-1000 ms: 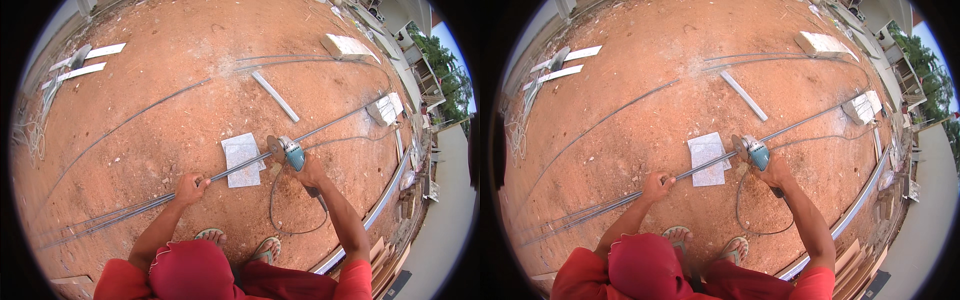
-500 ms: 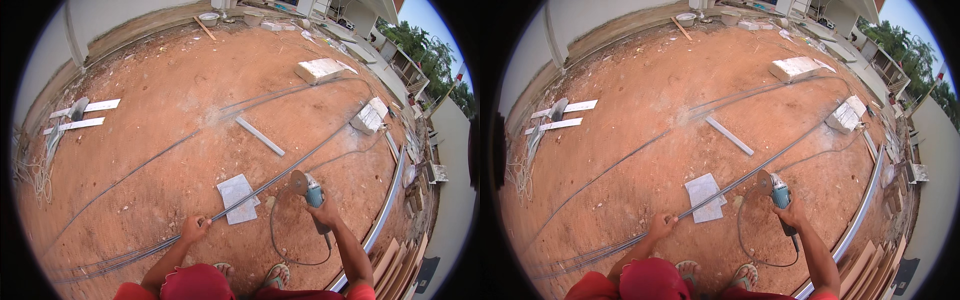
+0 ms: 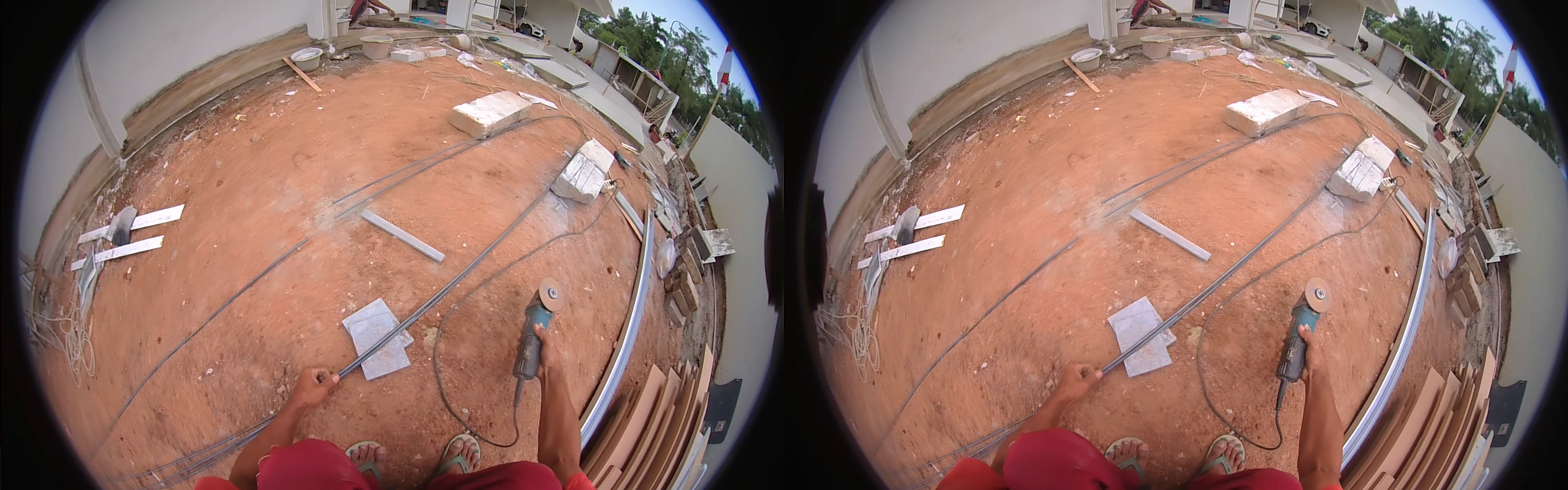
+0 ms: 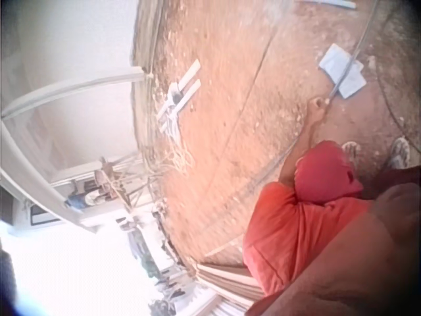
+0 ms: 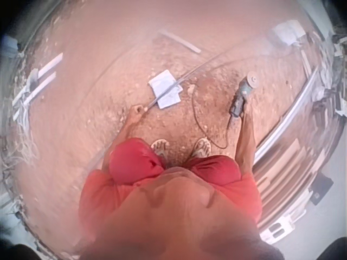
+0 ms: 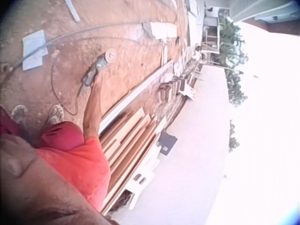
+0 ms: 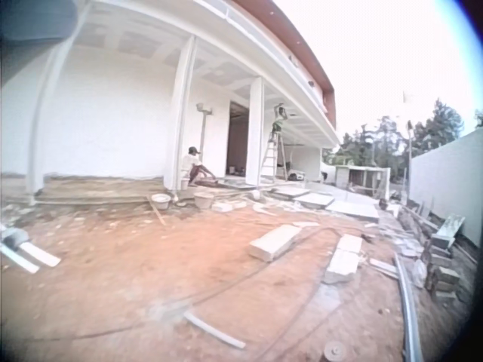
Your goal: The person measures and cuts long metal rods using a tape measure and an angle grinder. They repeatedly align the rods, mark cut points, and use the grinder to sever them, creating sparks. The person also moves the cut pieces and repositions the remaining rods for further cutting.
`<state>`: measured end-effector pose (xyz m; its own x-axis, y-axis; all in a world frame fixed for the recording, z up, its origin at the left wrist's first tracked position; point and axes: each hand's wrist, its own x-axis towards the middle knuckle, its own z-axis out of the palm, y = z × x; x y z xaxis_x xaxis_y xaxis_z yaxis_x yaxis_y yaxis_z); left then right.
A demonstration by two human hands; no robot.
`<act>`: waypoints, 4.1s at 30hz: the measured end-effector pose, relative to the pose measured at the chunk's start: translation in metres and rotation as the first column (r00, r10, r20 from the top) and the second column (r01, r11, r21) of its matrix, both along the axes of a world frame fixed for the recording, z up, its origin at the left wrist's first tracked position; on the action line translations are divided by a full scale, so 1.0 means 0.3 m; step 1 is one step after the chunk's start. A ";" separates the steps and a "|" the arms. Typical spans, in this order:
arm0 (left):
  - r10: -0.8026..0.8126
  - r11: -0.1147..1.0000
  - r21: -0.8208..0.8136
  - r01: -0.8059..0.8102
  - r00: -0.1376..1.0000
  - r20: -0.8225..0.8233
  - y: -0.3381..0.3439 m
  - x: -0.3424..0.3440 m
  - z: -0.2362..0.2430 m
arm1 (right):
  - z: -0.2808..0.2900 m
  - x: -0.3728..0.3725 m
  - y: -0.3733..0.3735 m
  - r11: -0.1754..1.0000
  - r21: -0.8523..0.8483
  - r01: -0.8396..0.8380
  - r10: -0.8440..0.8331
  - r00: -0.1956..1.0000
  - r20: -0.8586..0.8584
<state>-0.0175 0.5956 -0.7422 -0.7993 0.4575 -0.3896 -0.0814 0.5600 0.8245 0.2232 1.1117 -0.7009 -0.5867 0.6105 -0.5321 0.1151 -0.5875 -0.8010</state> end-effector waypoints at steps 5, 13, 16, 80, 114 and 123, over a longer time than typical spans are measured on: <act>-0.003 0.999 0.046 0.002 1.000 0.005 -0.006 -0.010 -0.032 | -0.118 -0.039 0.059 0.977 0.200 0.069 -0.084 0.994 0.070; -0.017 0.998 -0.060 0.010 0.991 -0.133 0.002 0.014 -0.011 | -0.148 -0.082 0.165 0.874 0.477 0.092 -0.269 0.909 0.318; -0.015 1.000 -0.028 0.012 0.991 -0.130 0.014 0.017 -0.021 | -0.216 -0.090 0.221 0.774 0.633 0.037 -0.352 0.856 0.379; -0.058 0.991 -0.135 -0.021 0.827 -0.559 0.041 0.087 0.056 | -0.004 -0.261 0.050 0.080 0.974 -0.213 -0.287 0.931 0.227; 0.123 0.916 0.069 -0.395 0.115 -0.986 0.134 -0.500 1.221 | 1.058 -1.456 -0.038 -0.634 0.750 0.187 0.191 0.978 -0.082; 0.260 0.881 0.207 -0.426 0.071 -0.963 0.237 -0.631 1.303 | 1.316 -1.622 -0.058 -0.614 0.724 0.314 0.183 0.949 -0.256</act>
